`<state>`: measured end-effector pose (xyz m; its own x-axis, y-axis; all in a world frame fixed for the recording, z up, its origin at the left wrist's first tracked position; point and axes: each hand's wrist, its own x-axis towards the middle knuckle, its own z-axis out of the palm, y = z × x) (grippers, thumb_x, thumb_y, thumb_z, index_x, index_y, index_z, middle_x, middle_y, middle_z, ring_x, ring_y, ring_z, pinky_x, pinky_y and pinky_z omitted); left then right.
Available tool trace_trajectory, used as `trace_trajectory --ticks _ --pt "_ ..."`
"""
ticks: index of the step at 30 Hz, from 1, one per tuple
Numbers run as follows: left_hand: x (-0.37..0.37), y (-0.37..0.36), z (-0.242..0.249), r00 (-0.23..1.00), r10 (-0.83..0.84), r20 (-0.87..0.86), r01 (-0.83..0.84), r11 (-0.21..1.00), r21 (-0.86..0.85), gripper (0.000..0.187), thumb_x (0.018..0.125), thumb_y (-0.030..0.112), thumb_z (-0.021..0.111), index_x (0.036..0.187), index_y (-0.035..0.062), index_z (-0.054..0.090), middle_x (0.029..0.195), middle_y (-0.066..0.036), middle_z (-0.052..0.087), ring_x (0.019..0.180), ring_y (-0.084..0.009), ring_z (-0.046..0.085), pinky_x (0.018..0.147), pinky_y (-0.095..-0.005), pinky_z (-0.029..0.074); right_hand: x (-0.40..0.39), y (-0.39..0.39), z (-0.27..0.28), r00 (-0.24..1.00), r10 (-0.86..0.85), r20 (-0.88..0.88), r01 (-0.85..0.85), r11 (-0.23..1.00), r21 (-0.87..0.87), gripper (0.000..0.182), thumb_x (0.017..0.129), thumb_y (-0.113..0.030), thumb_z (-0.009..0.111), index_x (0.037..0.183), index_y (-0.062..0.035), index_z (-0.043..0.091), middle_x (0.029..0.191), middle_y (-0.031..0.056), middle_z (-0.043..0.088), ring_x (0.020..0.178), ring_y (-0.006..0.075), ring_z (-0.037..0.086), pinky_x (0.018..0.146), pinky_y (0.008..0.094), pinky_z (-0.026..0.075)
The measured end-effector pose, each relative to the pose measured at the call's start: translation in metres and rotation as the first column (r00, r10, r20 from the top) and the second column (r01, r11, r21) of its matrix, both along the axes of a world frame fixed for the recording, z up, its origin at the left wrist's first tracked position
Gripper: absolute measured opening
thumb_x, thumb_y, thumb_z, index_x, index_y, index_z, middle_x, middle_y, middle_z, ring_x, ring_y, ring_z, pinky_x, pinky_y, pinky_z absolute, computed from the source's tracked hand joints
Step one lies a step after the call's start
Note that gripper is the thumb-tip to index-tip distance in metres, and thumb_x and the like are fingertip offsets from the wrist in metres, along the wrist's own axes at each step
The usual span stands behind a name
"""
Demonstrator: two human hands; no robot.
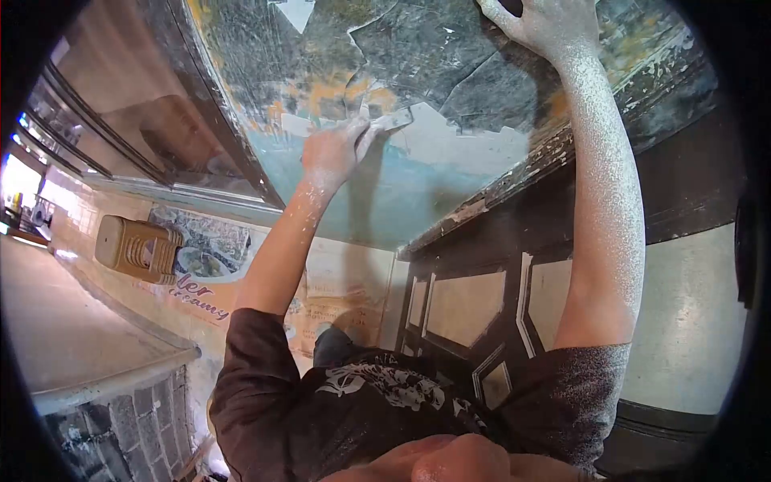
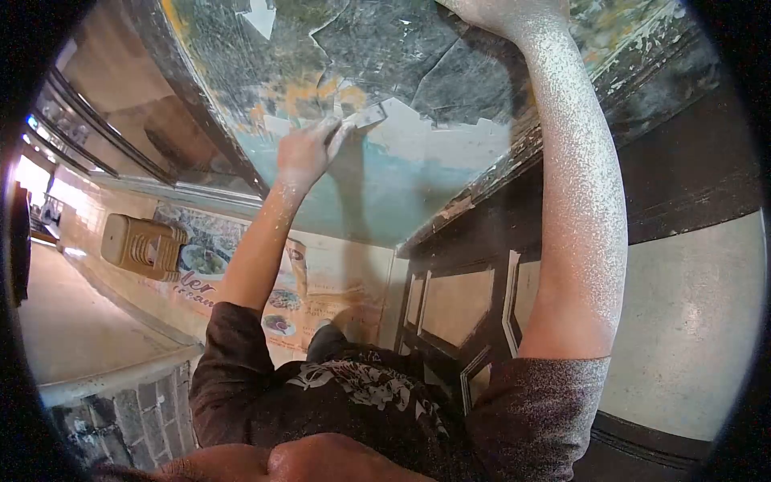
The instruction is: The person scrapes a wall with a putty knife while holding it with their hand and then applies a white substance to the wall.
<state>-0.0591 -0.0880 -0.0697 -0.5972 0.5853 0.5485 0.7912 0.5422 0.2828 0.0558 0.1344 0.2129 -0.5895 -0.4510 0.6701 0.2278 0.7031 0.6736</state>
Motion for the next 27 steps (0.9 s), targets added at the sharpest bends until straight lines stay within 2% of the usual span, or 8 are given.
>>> trace_trajectory --ticks 8,10,11,14,20,21,24,27 --pt "0.006 0.008 0.008 0.999 -0.006 -0.042 0.008 0.999 0.049 0.03 0.098 0.044 0.059 0.104 0.0181 0.073 0.093 -0.007 0.074 0.079 -0.0307 0.072 0.065 -0.0436 0.056 -0.002 0.002 -0.001 1.0 -0.016 -0.027 0.017 0.999 0.028 0.064 0.08 -0.044 0.07 0.139 -0.0239 0.057 0.162 0.0039 0.037 0.152 0.0261 0.027 0.123 0.0544 0.016" --pt "0.007 0.001 0.006 0.994 -0.006 0.105 0.013 0.998 -0.058 0.028 0.098 0.042 0.06 0.106 0.0174 0.073 0.098 -0.007 0.074 0.08 -0.0306 0.072 0.067 -0.0432 0.056 -0.003 0.002 -0.003 0.999 0.032 -0.017 -0.032 0.999 -0.003 0.063 0.08 -0.044 0.07 0.139 -0.0234 0.058 0.162 0.0039 0.037 0.152 0.0262 0.028 0.123 0.0543 0.016" --pt "0.001 -0.003 -0.003 0.999 -0.021 0.028 0.019 0.997 0.071 0.027 0.097 0.041 0.061 0.107 0.0178 0.073 0.098 -0.008 0.073 0.08 -0.0317 0.071 0.067 -0.0439 0.056 -0.004 0.002 -0.004 0.998 0.047 -0.03 -0.047 0.999 0.0 0.063 0.08 -0.044 0.07 0.139 -0.0233 0.058 0.162 0.0039 0.038 0.152 0.0261 0.028 0.123 0.0543 0.016" --pt "-0.005 0.006 -0.001 0.999 -0.036 -0.038 0.04 0.993 0.109 0.029 0.098 0.043 0.058 0.099 0.0178 0.071 0.094 -0.008 0.073 0.075 -0.033 0.071 0.064 -0.0453 0.056 -0.003 0.006 -0.001 0.998 0.041 -0.054 -0.04 0.999 0.021 0.063 0.08 -0.043 0.07 0.138 -0.0233 0.058 0.161 0.004 0.039 0.152 0.0261 0.029 0.122 0.0544 0.017" --pt "0.015 0.006 0.008 0.998 -0.035 0.044 0.033 0.999 0.035 0.029 0.099 0.043 0.057 0.106 0.0187 0.072 0.093 -0.008 0.073 0.076 -0.0326 0.071 0.065 -0.0459 0.056 -0.002 0.003 -0.002 0.997 0.075 -0.033 -0.076 0.997 -0.013 0.063 0.079 -0.043 0.071 0.137 -0.0228 0.058 0.16 0.0038 0.04 0.15 0.026 0.031 0.122 0.0549 0.018" --pt "0.004 0.002 -0.003 0.999 -0.033 -0.001 0.033 0.995 0.094 0.03 0.099 0.043 0.057 0.107 0.0174 0.071 0.092 -0.008 0.073 0.077 -0.0327 0.071 0.065 -0.0467 0.055 -0.001 0.003 -0.002 0.996 0.079 -0.034 -0.079 0.997 -0.007 0.063 0.079 -0.043 0.071 0.137 -0.0228 0.058 0.16 0.0037 0.041 0.15 0.0259 0.031 0.122 0.0551 0.018" --pt "0.004 0.0 0.016 1.0 0.004 0.022 -0.004 1.0 0.012 0.03 0.098 0.043 0.06 0.105 0.0163 0.072 0.091 -0.007 0.074 0.076 -0.0325 0.071 0.064 -0.0446 0.056 -0.002 0.004 -0.002 0.995 0.089 -0.04 -0.089 0.996 0.003 0.063 0.079 -0.043 0.071 0.137 -0.0228 0.058 0.159 0.0038 0.041 0.15 0.0258 0.032 0.121 0.0547 0.018" --pt "0.014 0.022 0.005 1.0 -0.008 0.006 0.008 0.998 0.059 0.031 0.098 0.043 0.058 0.105 0.016 0.071 0.09 -0.009 0.073 0.076 -0.0338 0.071 0.064 -0.0467 0.055 -0.004 0.004 -0.004 0.995 0.066 -0.075 -0.064 0.997 0.032 0.062 0.079 -0.043 0.071 0.136 -0.0223 0.058 0.159 0.0044 0.041 0.15 0.0259 0.032 0.121 0.0544 0.019"
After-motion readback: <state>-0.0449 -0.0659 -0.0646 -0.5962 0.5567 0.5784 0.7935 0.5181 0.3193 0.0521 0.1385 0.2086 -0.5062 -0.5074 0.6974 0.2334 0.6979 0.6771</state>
